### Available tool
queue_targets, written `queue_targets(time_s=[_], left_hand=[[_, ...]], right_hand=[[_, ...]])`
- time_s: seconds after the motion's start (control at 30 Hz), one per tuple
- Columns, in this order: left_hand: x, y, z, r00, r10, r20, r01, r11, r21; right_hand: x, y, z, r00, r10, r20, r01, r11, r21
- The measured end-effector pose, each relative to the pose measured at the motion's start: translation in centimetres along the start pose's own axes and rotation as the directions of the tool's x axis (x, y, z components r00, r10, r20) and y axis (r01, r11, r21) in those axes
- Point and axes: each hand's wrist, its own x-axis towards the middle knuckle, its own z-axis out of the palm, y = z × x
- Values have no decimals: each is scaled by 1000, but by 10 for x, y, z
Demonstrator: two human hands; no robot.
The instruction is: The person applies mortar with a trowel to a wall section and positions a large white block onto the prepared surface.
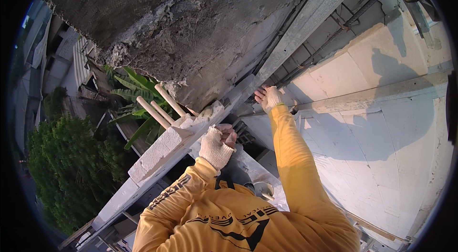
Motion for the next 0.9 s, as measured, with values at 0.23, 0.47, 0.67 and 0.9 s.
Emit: queue_targets(time_s=[0.23, 0.47, 0.67, 0.9], left_hand=[[114, -78, 87, 976, -209, 69, 216, 969, -121], [205, -50, 107, 926, -376, -19, 352, 883, -310], [230, -42, 127, 872, -489, 36, 468, 807, -360], [247, -77, 117, 991, -110, -74, 116, 989, 86]], right_hand=[[6, -5, 1, 999, -36, -23, 37, 998, 56], [-16, -23, 11, 985, -168, -32, 167, 985, -36], [8, -46, 0, 766, -635, 95, 527, 537, -658], [45, -63, 6, 296, -568, 768, 488, -602, -633]])
